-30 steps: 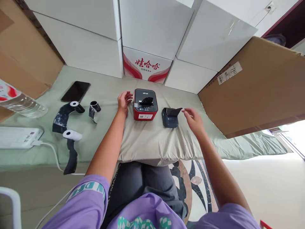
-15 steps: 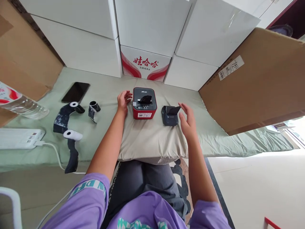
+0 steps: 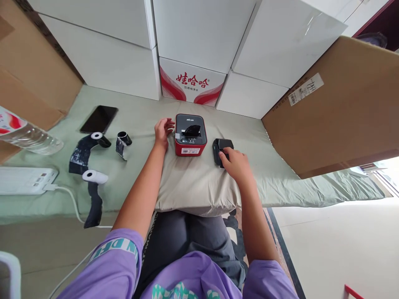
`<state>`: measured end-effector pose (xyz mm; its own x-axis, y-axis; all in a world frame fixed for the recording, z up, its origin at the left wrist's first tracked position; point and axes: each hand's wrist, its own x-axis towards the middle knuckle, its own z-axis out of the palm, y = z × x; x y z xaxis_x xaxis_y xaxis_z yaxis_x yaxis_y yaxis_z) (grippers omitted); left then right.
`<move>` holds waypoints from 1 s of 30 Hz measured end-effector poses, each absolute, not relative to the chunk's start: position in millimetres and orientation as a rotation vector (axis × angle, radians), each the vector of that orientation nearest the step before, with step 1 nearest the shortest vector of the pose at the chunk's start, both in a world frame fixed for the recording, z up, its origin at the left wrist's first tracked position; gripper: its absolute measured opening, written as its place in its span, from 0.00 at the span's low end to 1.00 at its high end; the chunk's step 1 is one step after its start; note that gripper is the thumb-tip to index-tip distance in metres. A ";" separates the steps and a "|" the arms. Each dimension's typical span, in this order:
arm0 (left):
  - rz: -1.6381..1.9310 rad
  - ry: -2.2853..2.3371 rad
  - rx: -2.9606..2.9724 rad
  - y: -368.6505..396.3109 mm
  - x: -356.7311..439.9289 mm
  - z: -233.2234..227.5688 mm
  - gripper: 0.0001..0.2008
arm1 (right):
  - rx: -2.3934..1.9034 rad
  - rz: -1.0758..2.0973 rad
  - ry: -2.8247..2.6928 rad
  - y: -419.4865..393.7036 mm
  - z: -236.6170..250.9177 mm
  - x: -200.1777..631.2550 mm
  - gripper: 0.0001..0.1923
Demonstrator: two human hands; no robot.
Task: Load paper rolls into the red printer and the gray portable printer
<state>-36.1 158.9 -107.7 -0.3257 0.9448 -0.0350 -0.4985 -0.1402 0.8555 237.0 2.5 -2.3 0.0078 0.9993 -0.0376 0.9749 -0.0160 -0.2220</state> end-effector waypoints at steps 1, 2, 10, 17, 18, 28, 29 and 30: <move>1.693 0.979 0.651 159.0 -36.2 -107.6 0.11 | -2.106 0.263 -2.115 2.9 -5.6 237.6 0.26; 1.692 0.979 0.641 159.2 -36.3 -107.4 0.10 | -2.081 0.248 -2.120 3.4 -9.6 238.7 0.27; 1.698 0.998 0.603 159.7 -35.8 -105.9 0.11 | -2.013 0.151 -2.050 -4.6 -39.4 245.9 0.29; 1.708 0.973 0.612 161.4 -36.1 -109.2 0.11 | -1.978 0.045 -2.041 24.2 -25.3 252.5 0.29; 1.709 0.971 0.615 161.7 -36.2 -109.5 0.12 | -1.972 0.034 -2.028 26.0 -25.2 255.3 0.29; 1.685 0.993 0.641 159.1 -36.6 -106.9 0.09 | -2.046 0.076 -2.061 5.7 -58.0 256.6 0.29; 1.681 0.994 0.633 158.6 -36.7 -106.2 0.09 | -2.046 0.061 -2.057 2.7 -59.5 254.3 0.28; 1.677 0.996 0.625 158.2 -36.7 -105.6 0.09 | -2.056 0.047 -2.049 -0.3 -60.5 251.9 0.28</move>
